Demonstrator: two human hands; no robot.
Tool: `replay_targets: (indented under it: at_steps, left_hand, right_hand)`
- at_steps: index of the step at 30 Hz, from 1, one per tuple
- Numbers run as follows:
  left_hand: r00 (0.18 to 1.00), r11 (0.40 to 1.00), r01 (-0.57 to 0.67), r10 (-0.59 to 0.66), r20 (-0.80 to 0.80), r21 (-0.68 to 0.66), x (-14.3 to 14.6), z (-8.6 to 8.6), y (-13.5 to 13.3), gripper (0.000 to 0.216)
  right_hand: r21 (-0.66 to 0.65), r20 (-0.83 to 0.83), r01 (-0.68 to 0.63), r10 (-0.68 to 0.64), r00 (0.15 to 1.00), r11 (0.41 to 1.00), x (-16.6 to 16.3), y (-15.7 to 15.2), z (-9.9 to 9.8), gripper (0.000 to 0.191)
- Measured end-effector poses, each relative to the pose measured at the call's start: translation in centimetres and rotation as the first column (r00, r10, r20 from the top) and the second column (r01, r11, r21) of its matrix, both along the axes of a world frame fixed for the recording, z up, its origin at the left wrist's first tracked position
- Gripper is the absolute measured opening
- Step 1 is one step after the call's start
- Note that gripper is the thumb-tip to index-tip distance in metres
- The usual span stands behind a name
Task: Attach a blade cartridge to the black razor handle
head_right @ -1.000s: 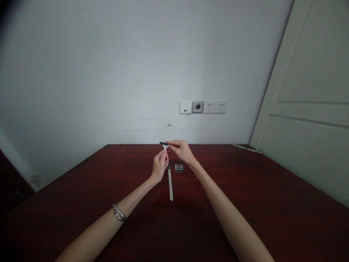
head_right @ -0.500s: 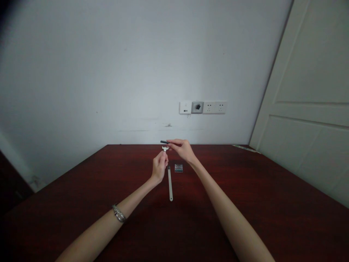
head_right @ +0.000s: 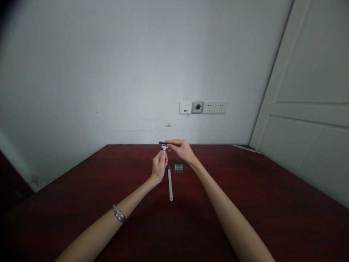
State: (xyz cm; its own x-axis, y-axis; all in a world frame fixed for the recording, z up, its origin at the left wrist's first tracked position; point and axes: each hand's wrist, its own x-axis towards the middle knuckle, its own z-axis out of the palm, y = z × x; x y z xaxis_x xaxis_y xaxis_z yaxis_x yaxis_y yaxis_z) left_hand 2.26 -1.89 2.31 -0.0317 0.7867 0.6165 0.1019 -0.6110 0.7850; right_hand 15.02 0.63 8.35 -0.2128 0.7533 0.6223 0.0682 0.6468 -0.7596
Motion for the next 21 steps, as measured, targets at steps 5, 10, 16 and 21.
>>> replay_targets:
  at_steps: [5,10,16,21]
  left_hand:
    - [1.0,1.0,0.02,-0.02,0.024,-0.012,0.06,-0.16,0.25,0.04]
    - [0.999,1.0,0.005,-0.004,0.043,-0.02,0.06,-0.25,0.47,0.04]
    - [0.997,1.0,0.007,-0.004,0.075,-0.031,0.11,-0.13,0.48,0.039]
    - [0.994,0.999,0.028,-0.023,0.111,-0.039,0.15,-0.15,0.6,0.039]
  right_hand:
    - [0.007,0.01,-0.014,0.014,1.0,1.0,-0.07,-0.03,0.07,0.026]
    - [0.024,0.021,-0.024,0.023,1.0,0.999,-0.06,0.01,0.04,0.027]
    - [-0.002,-0.005,-0.056,0.056,0.998,0.998,-0.2,-0.22,0.16,0.026]
    - [-0.008,-0.006,-0.066,0.066,0.998,0.998,-0.21,-0.29,0.15,0.025]
